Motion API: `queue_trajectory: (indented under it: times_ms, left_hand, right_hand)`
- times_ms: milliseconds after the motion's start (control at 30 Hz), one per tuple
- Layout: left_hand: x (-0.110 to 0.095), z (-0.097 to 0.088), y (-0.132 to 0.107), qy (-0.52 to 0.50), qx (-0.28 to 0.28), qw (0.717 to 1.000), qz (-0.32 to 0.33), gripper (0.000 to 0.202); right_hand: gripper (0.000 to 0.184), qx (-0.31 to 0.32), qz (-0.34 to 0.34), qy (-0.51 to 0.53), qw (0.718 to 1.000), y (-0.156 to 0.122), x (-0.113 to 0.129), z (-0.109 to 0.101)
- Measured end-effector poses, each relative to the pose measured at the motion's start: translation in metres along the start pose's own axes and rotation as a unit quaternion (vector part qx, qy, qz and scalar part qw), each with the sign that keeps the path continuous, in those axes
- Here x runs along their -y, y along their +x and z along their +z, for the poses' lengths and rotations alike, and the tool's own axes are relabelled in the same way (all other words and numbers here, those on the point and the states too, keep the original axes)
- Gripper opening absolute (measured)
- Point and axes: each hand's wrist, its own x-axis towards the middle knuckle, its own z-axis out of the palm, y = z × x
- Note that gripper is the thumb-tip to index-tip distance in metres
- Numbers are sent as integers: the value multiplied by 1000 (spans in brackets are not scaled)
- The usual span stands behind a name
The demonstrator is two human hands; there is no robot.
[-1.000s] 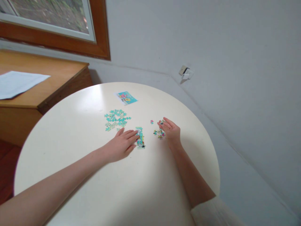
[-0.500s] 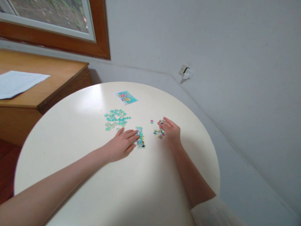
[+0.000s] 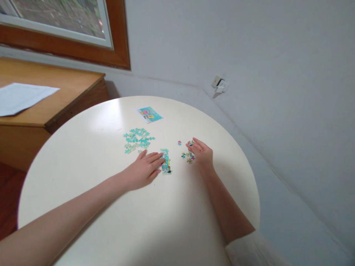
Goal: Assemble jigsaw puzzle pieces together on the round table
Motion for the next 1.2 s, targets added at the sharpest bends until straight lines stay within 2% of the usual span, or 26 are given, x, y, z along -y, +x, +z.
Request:
queue_trajectory:
  times_ms: [533, 1200]
  left_hand:
    - [-1, -2, 1, -2, 15, 1000, -6, 41]
    - [-1, 0, 0, 4, 2, 1000, -2, 40]
  right_hand:
    - [43, 8, -7, -3, 1000, 0, -1, 0]
    - [44, 5, -4, -3, 1000, 0, -2, 0]
